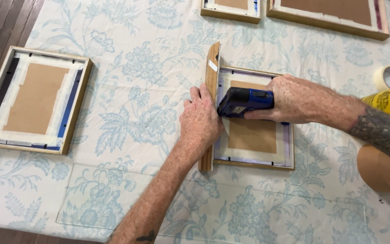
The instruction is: Assembling picture frames by securing the backings with a staple gun
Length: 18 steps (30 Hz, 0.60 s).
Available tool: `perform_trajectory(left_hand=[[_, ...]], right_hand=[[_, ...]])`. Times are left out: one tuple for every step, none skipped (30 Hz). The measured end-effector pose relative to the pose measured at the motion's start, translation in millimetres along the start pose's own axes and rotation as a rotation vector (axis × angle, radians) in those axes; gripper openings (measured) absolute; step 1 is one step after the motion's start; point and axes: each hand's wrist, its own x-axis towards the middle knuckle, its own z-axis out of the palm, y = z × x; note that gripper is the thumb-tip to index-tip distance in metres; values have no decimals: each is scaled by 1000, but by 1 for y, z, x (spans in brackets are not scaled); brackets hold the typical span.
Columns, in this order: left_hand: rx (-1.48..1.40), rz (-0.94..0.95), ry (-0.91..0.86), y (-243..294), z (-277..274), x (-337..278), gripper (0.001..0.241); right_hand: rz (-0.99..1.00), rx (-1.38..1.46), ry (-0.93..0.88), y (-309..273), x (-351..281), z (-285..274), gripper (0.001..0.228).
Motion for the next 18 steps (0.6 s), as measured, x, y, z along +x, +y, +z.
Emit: perform_trajectory(left_hand=[[5, -3, -5, 1, -1, 2, 73], [25, -16, -6, 2, 0, 4, 73], [45, -29, -7, 4, 0, 6, 72], [48, -29, -15, 4, 2, 7, 72], [41, -30, -13, 3, 3, 7, 71], [35, -30, -2, 4, 1, 7, 69], [38, -28, 0, 4, 0, 6, 69], [26, -27, 7, 4, -1, 4, 68], [14, -25, 14, 6, -2, 1, 67], [15, -12, 21, 8, -7, -3, 67], [-13, 4, 40, 11, -13, -8, 67], [-49, 12, 47, 12, -14, -14, 67], [-57, 18, 45, 12, -11, -17, 67], [-77, 32, 49, 9, -11, -19, 67], [-97, 46, 53, 5, -11, -21, 67], [-99, 38, 51, 1, -9, -18, 67], [-46, 1, 21, -2, -7, -14, 62], [4, -27, -7, -2, -5, -7, 58]], right_hand=[[-1, 6, -4, 1, 2, 1, 47], [5, 6, -2, 4, 4, 3, 48], [11, 6, 0, 6, 5, 5, 48], [15, 11, -5, 9, 6, 7, 48], [23, 9, -2, 11, 5, 8, 49], [26, 4, 9, 11, 4, 7, 50], [26, 6, 12, 12, 2, 7, 50], [30, -2, 24, 12, -2, 5, 51], [33, -10, 35, 12, -7, 4, 52], [38, -11, 50, 17, -12, 2, 52], [9, -39, 53, 21, -16, 1, 50], [-16, -71, 43, 26, -21, 2, 48], [-8, -76, 43, 29, -33, 2, 48], [35, -48, 12, 28, -43, 0, 49], [77, -20, -18, 27, -51, 0, 50], [73, -22, -25, 25, -57, 7, 50], [78, -89, -67, 25, -63, 14, 43], [88, -158, -101, 26, -69, 18, 40]])
